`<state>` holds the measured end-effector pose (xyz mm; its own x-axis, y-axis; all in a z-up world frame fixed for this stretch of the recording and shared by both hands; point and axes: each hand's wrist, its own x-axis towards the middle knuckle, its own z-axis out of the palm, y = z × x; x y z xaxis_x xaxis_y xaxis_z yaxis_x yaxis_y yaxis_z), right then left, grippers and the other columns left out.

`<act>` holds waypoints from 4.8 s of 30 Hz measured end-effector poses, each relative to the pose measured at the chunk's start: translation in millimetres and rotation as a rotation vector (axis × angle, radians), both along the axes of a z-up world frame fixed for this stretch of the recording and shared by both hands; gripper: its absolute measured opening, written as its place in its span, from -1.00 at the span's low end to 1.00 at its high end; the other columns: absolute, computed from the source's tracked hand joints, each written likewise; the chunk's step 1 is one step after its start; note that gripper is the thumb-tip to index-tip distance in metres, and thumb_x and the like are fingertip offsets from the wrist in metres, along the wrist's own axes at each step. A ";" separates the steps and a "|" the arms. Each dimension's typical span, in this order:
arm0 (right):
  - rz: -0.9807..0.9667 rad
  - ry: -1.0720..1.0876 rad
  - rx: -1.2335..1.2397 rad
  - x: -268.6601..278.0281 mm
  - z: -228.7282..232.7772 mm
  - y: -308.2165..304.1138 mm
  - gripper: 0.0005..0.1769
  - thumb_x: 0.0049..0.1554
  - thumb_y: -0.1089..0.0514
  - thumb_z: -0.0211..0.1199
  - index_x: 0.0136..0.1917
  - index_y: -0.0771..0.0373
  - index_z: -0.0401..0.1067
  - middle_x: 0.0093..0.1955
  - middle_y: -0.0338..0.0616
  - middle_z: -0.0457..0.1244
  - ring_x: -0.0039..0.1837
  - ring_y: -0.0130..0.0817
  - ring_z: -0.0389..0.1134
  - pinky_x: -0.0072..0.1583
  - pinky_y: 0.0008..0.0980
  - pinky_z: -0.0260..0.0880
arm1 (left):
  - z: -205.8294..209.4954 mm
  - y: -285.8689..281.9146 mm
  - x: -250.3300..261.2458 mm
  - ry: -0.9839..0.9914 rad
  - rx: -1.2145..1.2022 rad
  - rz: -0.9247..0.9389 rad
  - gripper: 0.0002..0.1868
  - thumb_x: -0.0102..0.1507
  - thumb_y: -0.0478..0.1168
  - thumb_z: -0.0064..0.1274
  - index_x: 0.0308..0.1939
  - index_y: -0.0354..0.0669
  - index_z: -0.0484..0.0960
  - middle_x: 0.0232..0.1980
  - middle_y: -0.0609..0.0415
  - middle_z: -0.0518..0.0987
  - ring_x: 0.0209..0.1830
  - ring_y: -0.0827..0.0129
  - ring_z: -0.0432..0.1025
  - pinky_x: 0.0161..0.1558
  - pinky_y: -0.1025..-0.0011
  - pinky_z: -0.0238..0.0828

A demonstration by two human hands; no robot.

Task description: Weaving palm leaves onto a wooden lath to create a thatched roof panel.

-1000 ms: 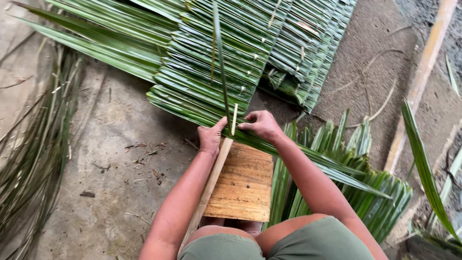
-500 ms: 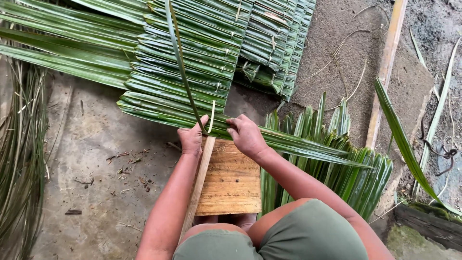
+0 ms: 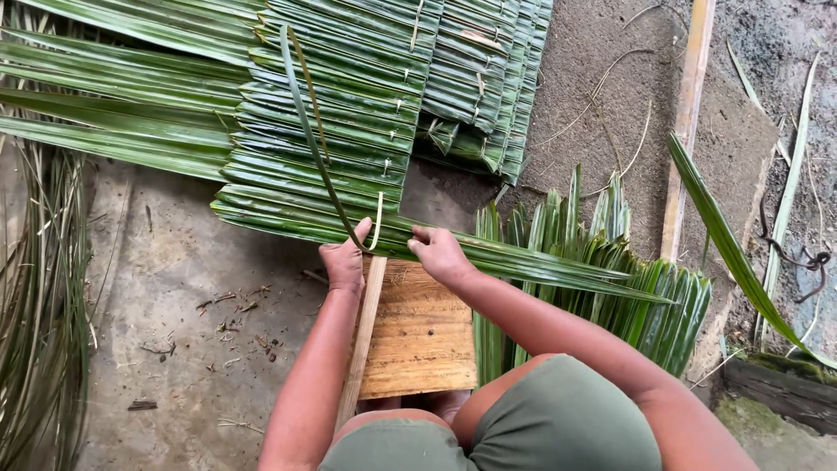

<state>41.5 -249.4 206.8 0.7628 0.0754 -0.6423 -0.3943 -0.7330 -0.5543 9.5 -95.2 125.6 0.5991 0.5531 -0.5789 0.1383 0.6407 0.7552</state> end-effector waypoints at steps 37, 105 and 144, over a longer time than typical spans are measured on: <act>-0.607 0.135 0.641 17.7 -105.3 37.9 -0.72 0.16 0.15 0.42 0.04 0.39 0.49 -0.14 -0.12 0.34 -0.10 -0.35 0.40 -0.05 -0.26 0.54 | 54.1 46.1 -20.1 0.015 -0.661 0.121 -0.54 0.16 -0.16 0.39 0.04 -0.24 0.55 0.04 0.01 0.55 0.10 0.14 0.47 0.21 0.11 0.47; -0.860 0.032 0.644 -3.6 -37.4 34.3 -0.68 0.04 -0.05 0.53 -0.05 0.11 0.52 -0.25 -0.30 0.34 -0.22 -0.49 0.42 -0.14 -0.45 0.53 | 66.4 -10.0 19.3 0.231 -0.111 0.387 -0.42 -0.11 -0.24 0.62 -0.36 -0.56 0.51 -0.37 -0.13 0.49 -0.37 0.32 0.47 -0.41 0.29 0.44; -1.005 0.419 1.125 -16.9 -99.7 33.1 -0.33 -0.11 0.37 0.27 0.31 0.13 0.48 0.16 -0.07 0.33 0.18 -0.21 0.34 0.29 -0.29 0.31 | 108.0 -12.6 32.6 0.201 -0.076 0.375 -0.53 -0.02 -0.21 0.56 -0.36 -0.51 0.59 -0.37 -0.15 0.58 -0.40 0.26 0.59 -0.33 0.32 0.60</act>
